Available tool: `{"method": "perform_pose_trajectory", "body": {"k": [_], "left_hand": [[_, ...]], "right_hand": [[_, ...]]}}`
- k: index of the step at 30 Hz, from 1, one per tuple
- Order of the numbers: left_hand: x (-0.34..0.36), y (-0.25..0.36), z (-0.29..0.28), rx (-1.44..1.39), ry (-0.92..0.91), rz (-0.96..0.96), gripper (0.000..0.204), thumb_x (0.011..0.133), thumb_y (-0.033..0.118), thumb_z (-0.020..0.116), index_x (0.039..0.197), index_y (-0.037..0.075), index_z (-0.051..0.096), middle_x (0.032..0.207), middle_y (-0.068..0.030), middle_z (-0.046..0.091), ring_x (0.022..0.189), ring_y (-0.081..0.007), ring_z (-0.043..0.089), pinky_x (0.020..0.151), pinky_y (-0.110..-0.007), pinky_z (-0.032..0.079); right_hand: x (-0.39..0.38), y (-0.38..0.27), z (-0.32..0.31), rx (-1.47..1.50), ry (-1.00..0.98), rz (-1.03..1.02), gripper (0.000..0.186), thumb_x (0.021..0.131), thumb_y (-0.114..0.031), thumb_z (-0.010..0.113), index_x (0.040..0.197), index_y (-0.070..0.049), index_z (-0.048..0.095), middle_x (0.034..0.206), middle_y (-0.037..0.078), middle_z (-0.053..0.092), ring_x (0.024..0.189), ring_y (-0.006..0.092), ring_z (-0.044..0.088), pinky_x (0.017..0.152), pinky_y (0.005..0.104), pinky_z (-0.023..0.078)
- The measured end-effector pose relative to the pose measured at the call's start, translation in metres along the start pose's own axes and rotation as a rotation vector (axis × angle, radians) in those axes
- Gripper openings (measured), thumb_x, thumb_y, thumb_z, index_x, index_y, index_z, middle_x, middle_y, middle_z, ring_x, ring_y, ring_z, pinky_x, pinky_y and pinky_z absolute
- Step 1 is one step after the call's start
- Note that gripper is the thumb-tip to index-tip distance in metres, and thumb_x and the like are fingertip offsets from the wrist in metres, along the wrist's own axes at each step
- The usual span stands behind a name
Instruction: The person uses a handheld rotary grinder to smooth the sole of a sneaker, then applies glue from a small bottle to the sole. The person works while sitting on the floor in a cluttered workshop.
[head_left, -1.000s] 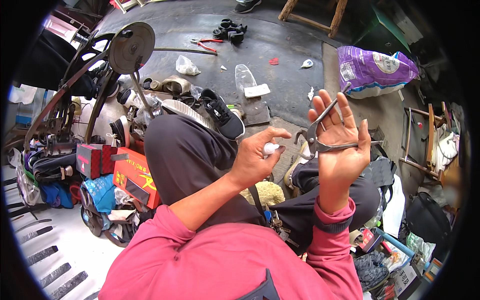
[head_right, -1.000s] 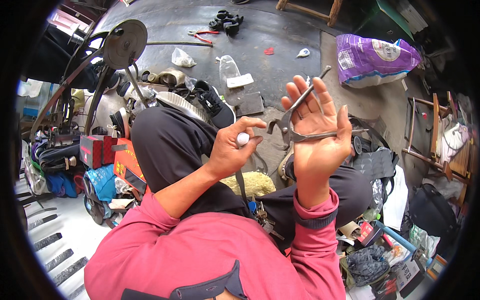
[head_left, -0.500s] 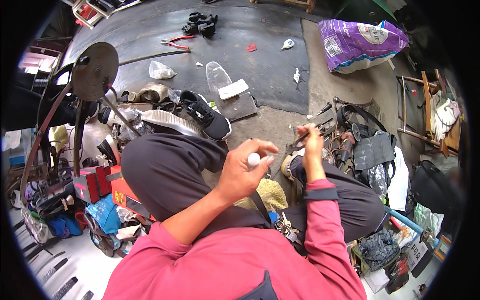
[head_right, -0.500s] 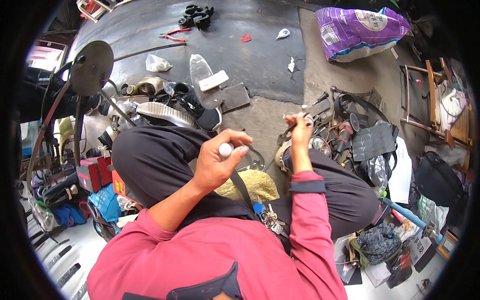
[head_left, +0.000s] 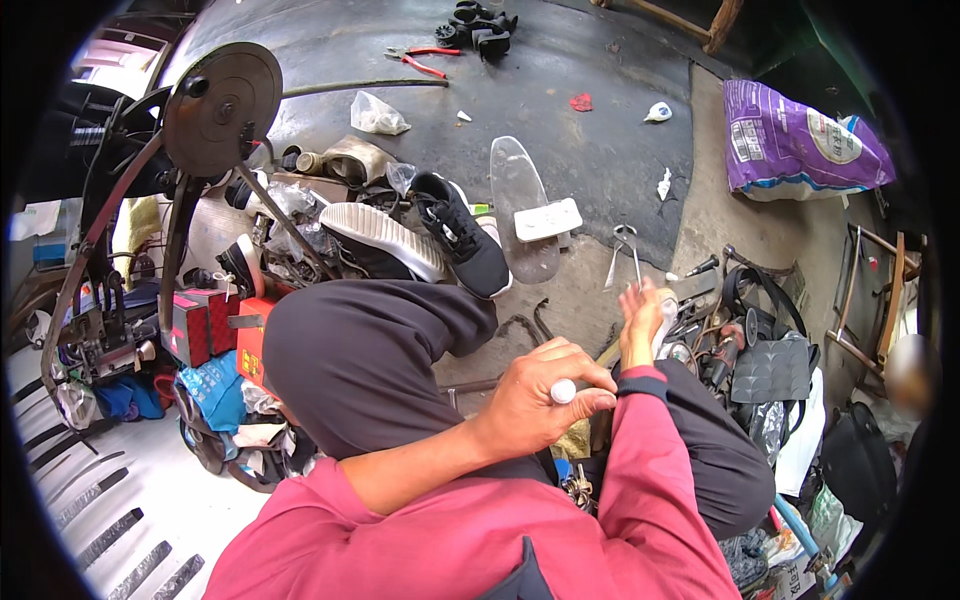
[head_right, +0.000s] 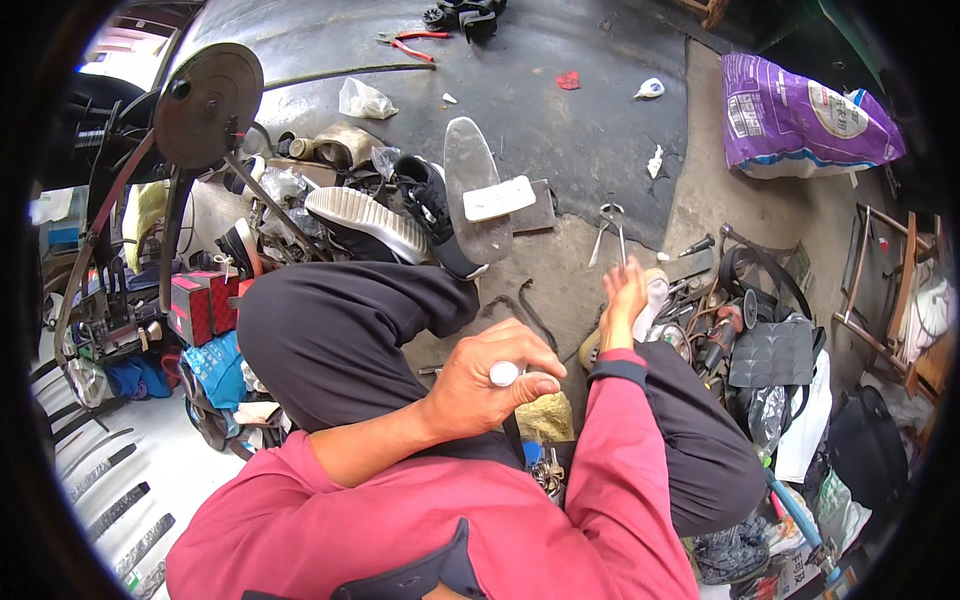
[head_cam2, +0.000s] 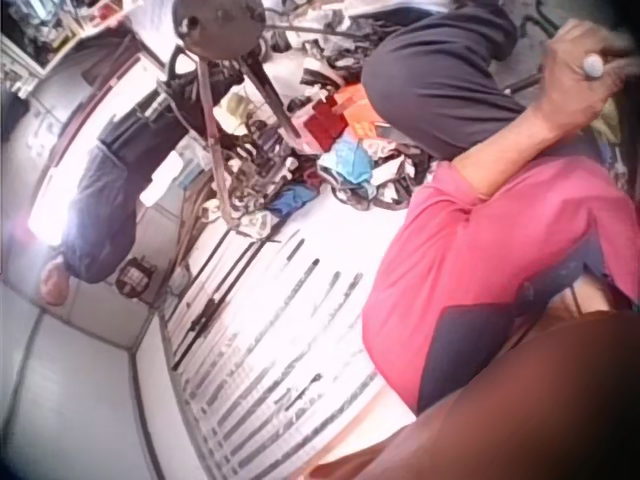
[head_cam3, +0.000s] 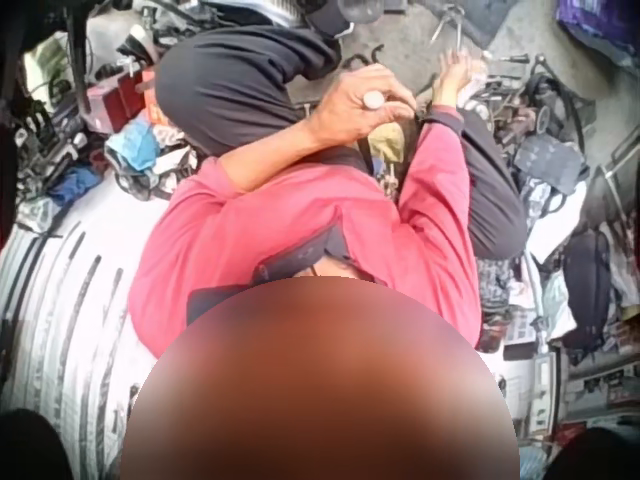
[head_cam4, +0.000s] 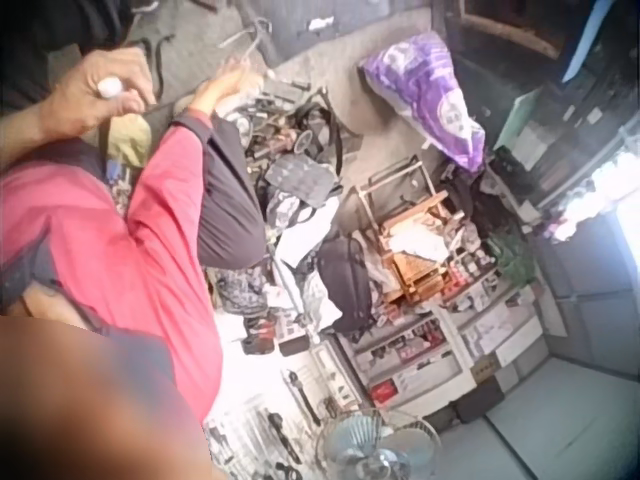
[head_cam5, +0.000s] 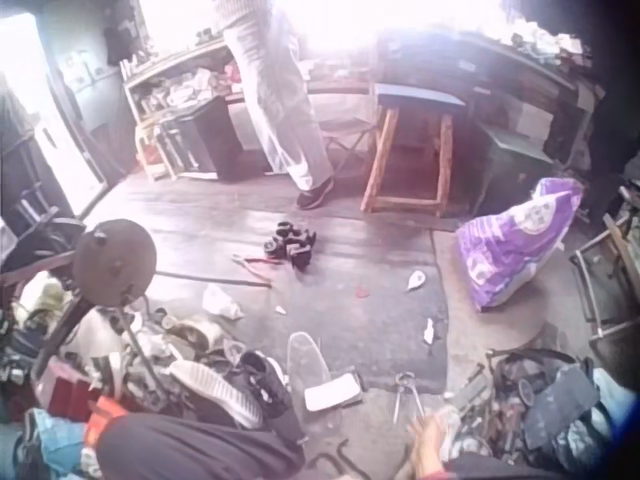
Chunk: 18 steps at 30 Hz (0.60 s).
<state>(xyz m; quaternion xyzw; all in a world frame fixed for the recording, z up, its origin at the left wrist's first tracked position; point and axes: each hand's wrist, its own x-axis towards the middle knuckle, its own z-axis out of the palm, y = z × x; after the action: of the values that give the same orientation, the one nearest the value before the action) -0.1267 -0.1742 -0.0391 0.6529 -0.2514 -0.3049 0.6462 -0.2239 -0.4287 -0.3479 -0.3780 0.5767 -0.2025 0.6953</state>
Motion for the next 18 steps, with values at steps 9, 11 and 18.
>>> {"method": "perform_pose_trajectory", "body": {"k": [9, 11, 18], "left_hand": [[-0.008, 0.002, -0.005, 0.122, 0.086, 0.110, 0.049, 0.102, 0.042, 0.072, 0.137, 0.008, 0.070, 0.145, -0.0203, 0.062, 0.139, -0.0362, 0.053, 0.118, -0.046, 0.038], [-0.009, 0.002, -0.009, 0.134, 0.122, 0.152, 0.048, 0.102, 0.039, 0.073, 0.139, 0.009, 0.069, 0.148, -0.0214, 0.060, 0.143, -0.0366, 0.051, 0.120, -0.047, 0.036], [-0.019, 0.000, -0.013, 0.161, 0.094, 0.224, 0.049, 0.099, 0.038, 0.075, 0.141, 0.013, 0.070, 0.154, -0.0198, 0.055, 0.148, -0.0361, 0.045, 0.121, -0.048, 0.034]], "right_hand": [[-0.108, -0.032, 0.033, -0.532, -0.495, -0.075, 0.032, 0.100, -0.013, 0.067, 0.128, 0.003, 0.068, 0.114, 0.014, 0.077, 0.105, 0.0201, 0.074, 0.088, 0.0312, 0.058], [-0.152, -0.079, 0.053, -0.389, -0.691, -0.119, 0.028, 0.101, -0.007, 0.062, 0.127, 0.002, 0.068, 0.115, 0.012, 0.076, 0.105, 0.0185, 0.073, 0.090, 0.0313, 0.058], [-0.287, -0.162, 0.048, -0.344, -1.092, -0.359, 0.045, 0.096, -0.005, 0.068, 0.140, 0.003, 0.060, 0.135, 0.012, 0.068, 0.129, 0.0208, 0.063, 0.113, 0.0375, 0.047]]}}
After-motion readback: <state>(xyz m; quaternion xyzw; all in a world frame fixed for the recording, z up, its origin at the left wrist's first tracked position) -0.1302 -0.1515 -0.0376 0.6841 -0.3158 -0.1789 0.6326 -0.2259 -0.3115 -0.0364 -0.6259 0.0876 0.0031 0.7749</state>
